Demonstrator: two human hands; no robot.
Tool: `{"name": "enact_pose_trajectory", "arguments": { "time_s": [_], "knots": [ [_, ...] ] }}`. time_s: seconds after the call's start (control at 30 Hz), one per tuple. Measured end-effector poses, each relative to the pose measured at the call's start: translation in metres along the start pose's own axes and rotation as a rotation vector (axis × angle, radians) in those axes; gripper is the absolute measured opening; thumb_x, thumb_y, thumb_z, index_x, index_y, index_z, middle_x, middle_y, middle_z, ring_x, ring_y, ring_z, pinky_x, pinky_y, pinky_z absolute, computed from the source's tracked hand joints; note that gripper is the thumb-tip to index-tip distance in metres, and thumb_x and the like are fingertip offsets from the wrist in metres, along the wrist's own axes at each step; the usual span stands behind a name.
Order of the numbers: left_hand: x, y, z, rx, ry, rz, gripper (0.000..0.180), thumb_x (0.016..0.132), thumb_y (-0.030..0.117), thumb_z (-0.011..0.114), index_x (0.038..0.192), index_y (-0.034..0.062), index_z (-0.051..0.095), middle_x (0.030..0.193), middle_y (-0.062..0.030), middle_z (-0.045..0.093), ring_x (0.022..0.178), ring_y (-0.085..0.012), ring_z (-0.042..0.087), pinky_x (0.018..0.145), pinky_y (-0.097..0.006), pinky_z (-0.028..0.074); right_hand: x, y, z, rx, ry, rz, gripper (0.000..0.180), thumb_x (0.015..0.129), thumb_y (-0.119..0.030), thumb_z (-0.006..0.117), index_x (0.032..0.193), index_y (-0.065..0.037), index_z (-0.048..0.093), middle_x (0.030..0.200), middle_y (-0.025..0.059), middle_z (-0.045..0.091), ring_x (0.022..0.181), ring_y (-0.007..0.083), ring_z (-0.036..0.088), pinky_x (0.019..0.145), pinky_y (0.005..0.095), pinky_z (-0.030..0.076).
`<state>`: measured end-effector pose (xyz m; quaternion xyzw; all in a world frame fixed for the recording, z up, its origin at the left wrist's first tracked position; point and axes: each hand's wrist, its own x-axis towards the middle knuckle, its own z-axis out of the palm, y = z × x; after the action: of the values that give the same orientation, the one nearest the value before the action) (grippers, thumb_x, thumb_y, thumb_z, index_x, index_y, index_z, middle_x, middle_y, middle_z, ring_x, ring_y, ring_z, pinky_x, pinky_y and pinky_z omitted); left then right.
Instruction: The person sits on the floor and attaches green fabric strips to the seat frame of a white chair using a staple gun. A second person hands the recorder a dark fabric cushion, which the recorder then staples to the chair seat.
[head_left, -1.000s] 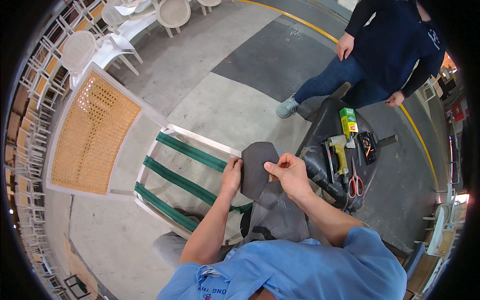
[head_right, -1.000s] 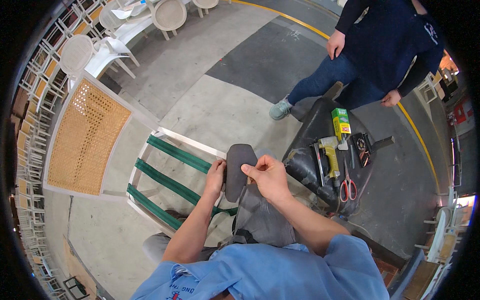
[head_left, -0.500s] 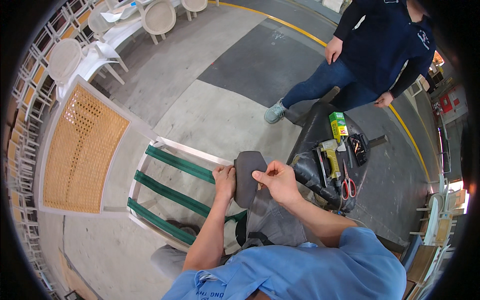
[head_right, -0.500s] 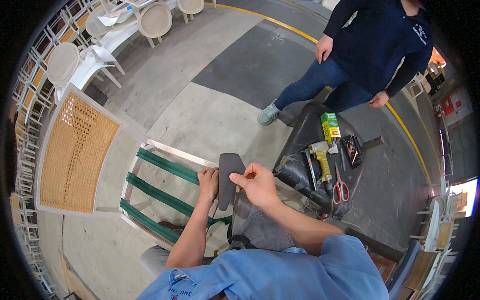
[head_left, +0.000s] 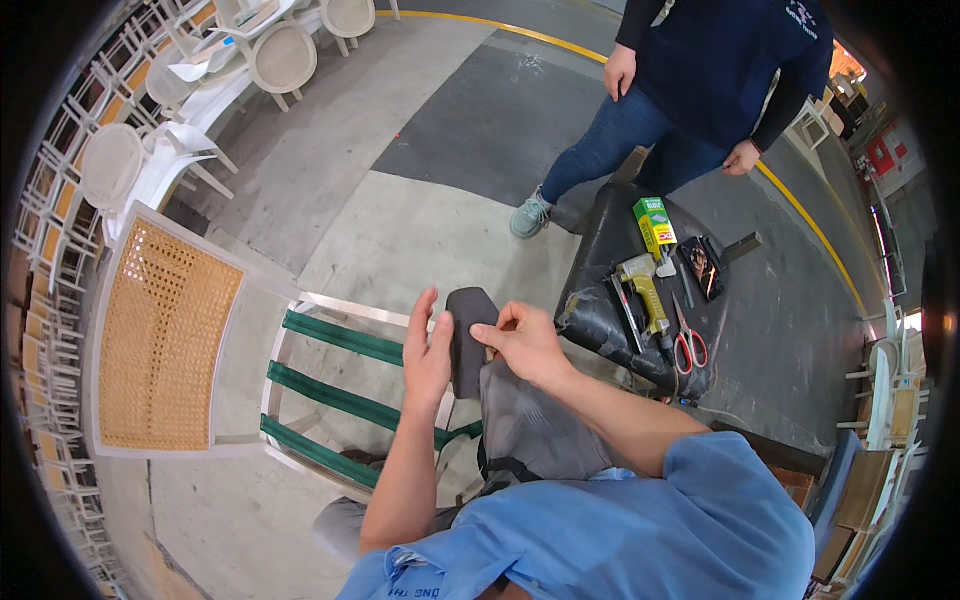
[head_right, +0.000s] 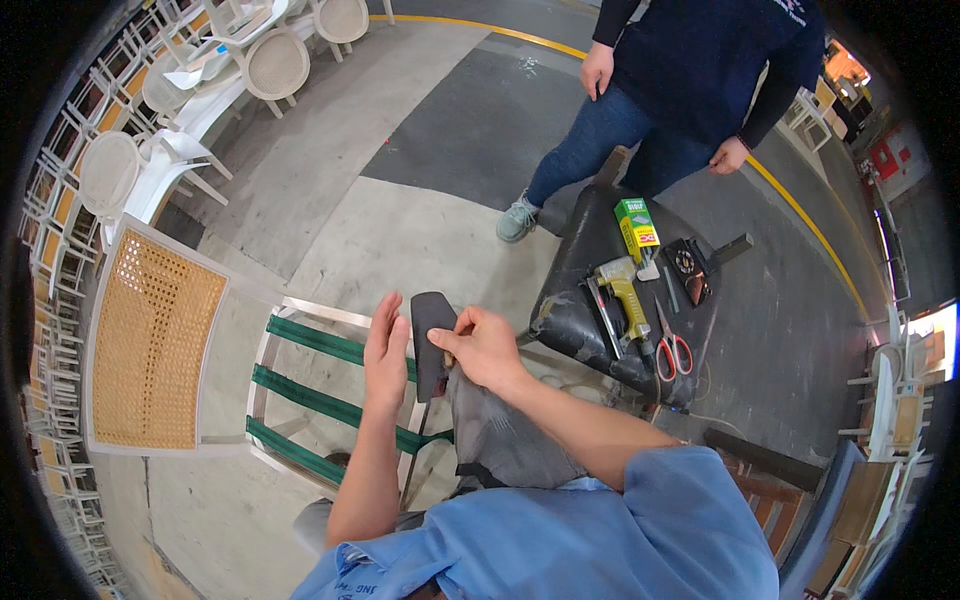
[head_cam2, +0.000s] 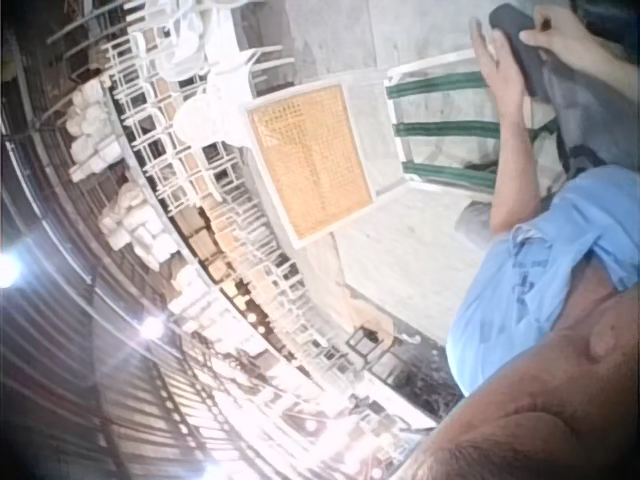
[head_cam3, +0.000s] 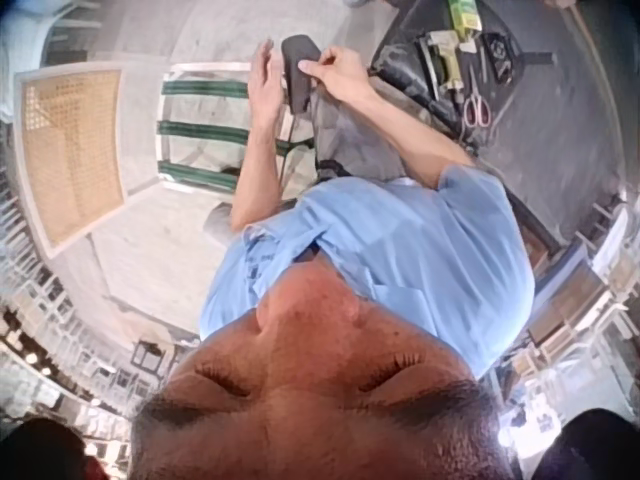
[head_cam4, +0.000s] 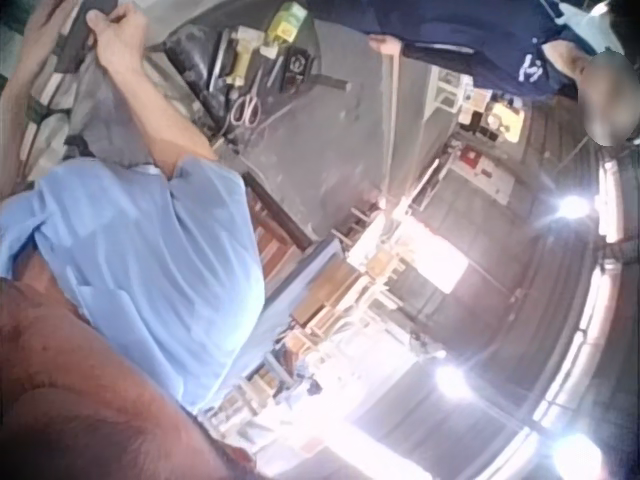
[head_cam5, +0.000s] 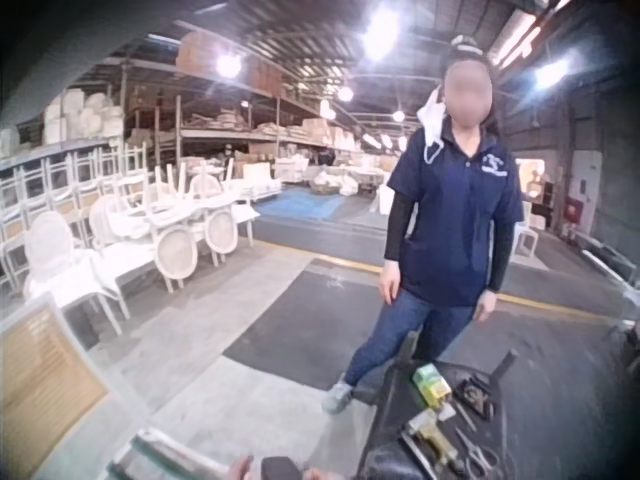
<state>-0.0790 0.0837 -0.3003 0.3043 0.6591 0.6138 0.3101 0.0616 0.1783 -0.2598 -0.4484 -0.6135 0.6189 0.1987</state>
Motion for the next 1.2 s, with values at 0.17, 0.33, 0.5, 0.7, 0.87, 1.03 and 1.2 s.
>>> {"name": "enact_pose_trajectory", "arguments": {
  "time_s": [0.17,0.33,0.5,0.7,0.87,1.03,1.2],
  "knots": [
    [0.011,0.034,0.008,-0.245,-0.274,-0.201,0.05,0.107,0.022,0.056,0.155,0.0134,0.043,0.141,-0.0104,0.053,0.124,-0.0179,0.053,0.105,-0.032,0.045,0.002,0.003,-0.001,0.086,-0.041,-0.02,0.029,0.09,-0.02,0.081,0.079,-0.003,0.06,0.071,0.0039,0.066,0.062,0.0099,0.058,0.055,0.0288,0.046],
    [0.01,0.04,0.009,-0.282,-0.243,-0.26,0.045,0.108,0.022,0.055,0.151,0.0164,0.046,0.125,-0.0066,0.056,0.106,-0.0152,0.056,0.092,-0.03,0.05,-0.003,-0.007,-0.001,0.244,-0.073,0.036,0.016,0.096,-0.016,0.073,0.093,0.0,0.069,0.079,0.002,0.067,0.069,0.0101,0.058,0.063,0.0294,0.047],
    [0.008,0.038,0.014,-0.308,-0.245,-0.274,0.043,0.108,0.022,0.055,0.15,0.0162,0.047,0.123,-0.0062,0.056,0.106,-0.0158,0.056,0.091,-0.03,0.051,-0.012,-0.014,-0.011,0.22,-0.122,0.093,0.015,0.094,-0.015,0.073,0.094,0.001,0.071,0.077,0.0016,0.067,0.069,0.0106,0.058,0.065,0.0305,0.047],
    [0.004,0.034,0.019,-0.279,-0.234,-0.226,0.043,0.109,0.027,0.054,0.149,0.0146,0.047,0.126,-0.0052,0.055,0.111,-0.0157,0.054,0.097,-0.031,0.049,-0.012,-0.018,-0.021,-0.018,-0.234,0.031,0.015,0.088,-0.013,0.078,0.087,0.0,0.071,0.074,0.0033,0.067,0.067,0.0123,0.06,0.062,0.0309,0.048],
    [0.009,0.029,0.018,-0.274,-0.22,-0.2,0.043,0.109,0.028,0.053,0.15,0.0153,0.046,0.124,-0.0047,0.055,0.11,-0.0148,0.055,0.095,-0.03,0.05,-0.017,-0.013,-0.011,0.063,-0.23,-0.011,0.018,0.091,-0.019,0.077,0.089,-0.002,0.071,0.072,0.0015,0.066,0.065,0.0099,0.06,0.059,0.029,0.048],
    [0.006,0.031,0.02,-0.246,-0.234,-0.264,0.043,0.109,0.025,0.053,0.15,0.0129,0.046,0.125,-0.0068,0.057,0.108,-0.0158,0.055,0.094,-0.03,0.049,-0.006,-0.016,-0.024,0.659,-0.148,0.381,0.024,0.096,-0.027,0.074,0.086,-0.007,0.065,0.069,-0.0027,0.059,0.061,0.0063,0.055,0.054,0.0269,0.045],
    [0.011,0.03,0.021,-0.258,-0.276,-0.214,0.046,0.109,0.027,0.053,0.153,0.0156,0.044,0.131,-0.0077,0.058,0.108,-0.0151,0.059,0.09,-0.03,0.054,0.016,-0.016,-0.023,0.574,-0.147,0.313,0.021,0.095,-0.022,0.076,0.086,-0.008,0.064,0.068,-0.0034,0.057,0.059,0.0083,0.054,0.054,0.0264,0.044]
  ]
}}
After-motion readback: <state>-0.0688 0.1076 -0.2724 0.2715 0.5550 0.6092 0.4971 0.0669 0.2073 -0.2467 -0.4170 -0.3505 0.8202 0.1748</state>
